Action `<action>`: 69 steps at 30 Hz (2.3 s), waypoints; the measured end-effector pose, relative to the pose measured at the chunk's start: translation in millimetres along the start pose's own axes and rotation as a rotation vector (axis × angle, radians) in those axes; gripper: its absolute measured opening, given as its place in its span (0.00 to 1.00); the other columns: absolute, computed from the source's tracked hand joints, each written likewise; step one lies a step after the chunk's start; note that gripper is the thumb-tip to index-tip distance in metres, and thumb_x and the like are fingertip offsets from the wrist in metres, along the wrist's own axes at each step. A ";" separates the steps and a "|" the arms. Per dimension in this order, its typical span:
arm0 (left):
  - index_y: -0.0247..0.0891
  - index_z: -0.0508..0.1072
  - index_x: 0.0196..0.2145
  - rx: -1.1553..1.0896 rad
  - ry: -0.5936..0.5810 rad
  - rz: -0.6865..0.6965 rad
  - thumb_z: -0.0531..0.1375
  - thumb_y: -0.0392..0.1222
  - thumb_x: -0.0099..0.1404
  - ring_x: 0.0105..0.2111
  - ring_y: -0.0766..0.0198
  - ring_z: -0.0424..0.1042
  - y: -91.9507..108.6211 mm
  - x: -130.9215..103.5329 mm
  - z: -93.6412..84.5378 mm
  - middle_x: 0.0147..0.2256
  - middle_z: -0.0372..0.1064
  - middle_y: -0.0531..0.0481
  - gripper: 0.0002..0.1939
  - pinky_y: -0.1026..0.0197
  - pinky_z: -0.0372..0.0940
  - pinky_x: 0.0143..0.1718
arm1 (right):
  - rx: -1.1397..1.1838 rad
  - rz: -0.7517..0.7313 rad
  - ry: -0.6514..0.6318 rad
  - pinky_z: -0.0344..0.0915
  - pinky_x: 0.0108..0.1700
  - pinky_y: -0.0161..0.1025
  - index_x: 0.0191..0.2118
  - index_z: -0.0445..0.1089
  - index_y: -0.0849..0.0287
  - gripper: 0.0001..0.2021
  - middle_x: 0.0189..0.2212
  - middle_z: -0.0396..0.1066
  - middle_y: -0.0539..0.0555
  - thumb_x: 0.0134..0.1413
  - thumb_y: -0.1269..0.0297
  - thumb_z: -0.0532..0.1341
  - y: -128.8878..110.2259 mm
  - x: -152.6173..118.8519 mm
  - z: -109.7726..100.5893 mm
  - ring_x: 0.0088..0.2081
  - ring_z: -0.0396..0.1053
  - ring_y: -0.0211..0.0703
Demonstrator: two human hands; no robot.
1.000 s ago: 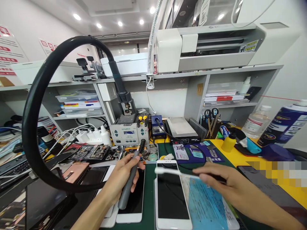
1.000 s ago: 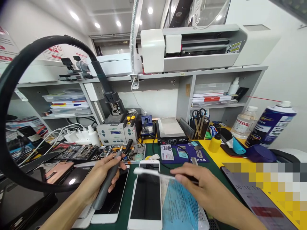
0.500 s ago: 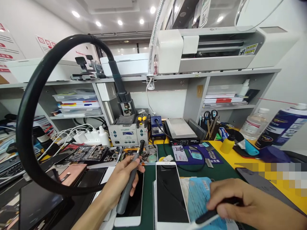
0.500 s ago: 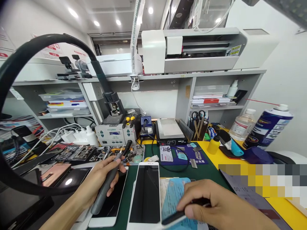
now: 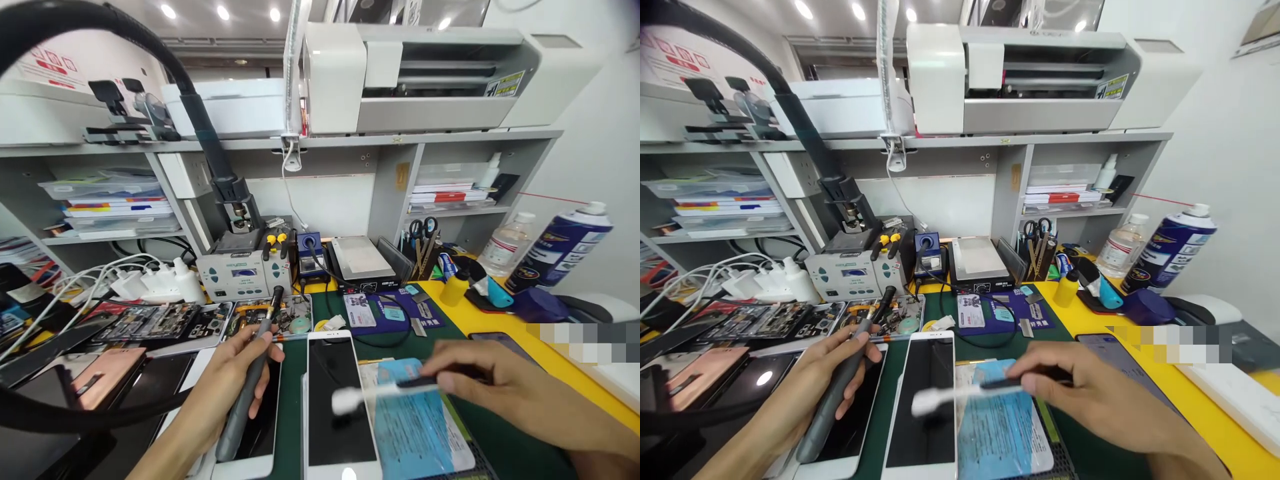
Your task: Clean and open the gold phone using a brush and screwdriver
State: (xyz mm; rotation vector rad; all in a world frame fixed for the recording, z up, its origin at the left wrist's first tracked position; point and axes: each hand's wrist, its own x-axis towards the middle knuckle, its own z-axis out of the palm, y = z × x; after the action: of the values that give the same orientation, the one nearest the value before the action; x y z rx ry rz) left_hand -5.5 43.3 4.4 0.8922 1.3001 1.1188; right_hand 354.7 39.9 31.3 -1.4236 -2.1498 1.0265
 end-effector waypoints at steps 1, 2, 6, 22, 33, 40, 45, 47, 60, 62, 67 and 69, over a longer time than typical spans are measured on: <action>0.37 0.70 0.47 0.003 0.003 0.002 0.61 0.46 0.67 0.14 0.71 0.57 0.1 0.2 -0.1 0.30 0.72 0.50 0.13 0.67 0.60 0.07 | 0.014 -0.034 -0.094 0.69 0.42 0.37 0.45 0.79 0.46 0.12 0.39 0.78 0.50 0.64 0.51 0.60 -4.7 -3.5 0.4 0.39 0.75 0.46; 0.37 0.70 0.47 0.003 0.007 0.000 0.61 0.46 0.67 0.14 0.71 0.57 0.3 0.4 -0.2 0.30 0.72 0.50 0.14 0.67 0.60 0.07 | 0.021 -0.054 -0.181 0.69 0.41 0.37 0.44 0.80 0.46 0.12 0.37 0.78 0.50 0.65 0.52 0.59 -7.6 -5.6 0.7 0.38 0.74 0.44; 0.38 0.70 0.48 0.009 0.015 -0.020 0.62 0.46 0.66 0.15 0.70 0.57 -0.1 0.7 0.3 0.31 0.73 0.49 0.15 0.66 0.61 0.08 | -0.077 0.027 -0.074 0.69 0.39 0.40 0.45 0.79 0.46 0.15 0.40 0.79 0.51 0.65 0.48 0.58 4.3 1.1 -0.4 0.39 0.75 0.49; 0.38 0.70 0.47 -0.008 0.037 -0.004 0.62 0.44 0.65 0.14 0.70 0.57 4.6 -3.6 6.5 0.30 0.72 0.50 0.14 0.66 0.60 0.07 | -0.284 0.156 0.442 0.70 0.46 0.48 0.50 0.77 0.50 0.21 0.48 0.79 0.54 0.64 0.44 0.55 23.2 18.0 -1.7 0.46 0.75 0.58; 0.37 0.70 0.47 -0.024 0.001 0.020 0.61 0.45 0.67 0.14 0.71 0.57 0.6 -2.7 3.0 0.29 0.72 0.50 0.14 0.67 0.60 0.08 | -0.136 0.125 0.279 0.67 0.45 0.45 0.47 0.77 0.49 0.19 0.46 0.78 0.53 0.64 0.44 0.56 4.9 15.9 -0.7 0.45 0.74 0.54; 0.37 0.69 0.47 -0.047 -0.009 0.050 0.62 0.47 0.66 0.14 0.71 0.57 0.8 -4.7 5.0 0.29 0.72 0.51 0.16 0.68 0.60 0.07 | -0.010 -0.053 -0.090 0.67 0.36 0.38 0.42 0.80 0.52 0.17 0.33 0.77 0.51 0.63 0.47 0.60 -12.2 12.8 10.2 0.34 0.72 0.45; 0.37 0.69 0.47 -0.060 -0.029 0.061 0.62 0.48 0.66 0.13 0.72 0.57 -0.8 -5.9 3.9 0.29 0.71 0.52 0.16 0.69 0.59 0.07 | -0.142 -0.039 0.246 0.67 0.46 0.44 0.48 0.76 0.53 0.19 0.46 0.78 0.56 0.67 0.48 0.55 -20.6 29.8 34.5 0.46 0.72 0.54; 0.38 0.69 0.46 -0.061 -0.037 0.064 0.63 0.49 0.65 0.13 0.72 0.57 -1.8 -4.8 3.1 0.29 0.71 0.52 0.16 0.68 0.59 0.07 | -0.164 -0.036 0.353 0.67 0.46 0.45 0.50 0.75 0.55 0.21 0.47 0.77 0.58 0.67 0.47 0.53 -22.1 32.9 36.7 0.48 0.72 0.56; 0.39 0.67 0.42 -0.016 -0.068 0.116 0.61 0.53 0.65 0.14 0.72 0.59 -2.1 0.5 -2.2 0.30 0.70 0.53 0.16 0.69 0.58 0.08 | -0.100 -0.044 0.187 0.67 0.39 0.39 0.46 0.77 0.55 0.22 0.36 0.77 0.53 0.65 0.44 0.56 -29.7 40.9 29.3 0.38 0.73 0.49; 0.39 0.66 0.40 -0.008 -0.064 0.122 0.61 0.53 0.65 0.14 0.72 0.59 -2.5 2.0 -2.9 0.31 0.70 0.53 0.16 0.68 0.58 0.08 | -0.096 -0.042 0.058 0.65 0.35 0.37 0.44 0.77 0.54 0.21 0.33 0.76 0.51 0.64 0.43 0.57 -32.7 38.8 30.4 0.34 0.71 0.46; 0.38 0.66 0.42 0.006 -0.059 0.124 0.60 0.53 0.66 0.14 0.72 0.59 -4.6 5.6 -4.6 0.30 0.70 0.53 0.16 0.67 0.58 0.07 | -0.232 0.011 0.227 0.65 0.37 0.41 0.47 0.75 0.51 0.21 0.39 0.78 0.54 0.67 0.45 0.51 -29.5 38.7 44.7 0.36 0.72 0.49; 0.38 0.66 0.41 0.008 -0.056 0.132 0.59 0.53 0.66 0.14 0.72 0.59 -5.2 6.6 -5.5 0.31 0.70 0.53 0.15 0.68 0.58 0.07 | -0.245 0.037 0.297 0.67 0.42 0.45 0.49 0.74 0.53 0.22 0.45 0.78 0.57 0.67 0.46 0.51 -25.0 36.1 49.9 0.43 0.73 0.55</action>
State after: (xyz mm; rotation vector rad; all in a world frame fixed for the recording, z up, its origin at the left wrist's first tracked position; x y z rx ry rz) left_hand -10.8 47.7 -2.9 1.0208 1.2147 1.1834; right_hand 291.3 48.3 13.1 -1.6142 -2.0867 0.5334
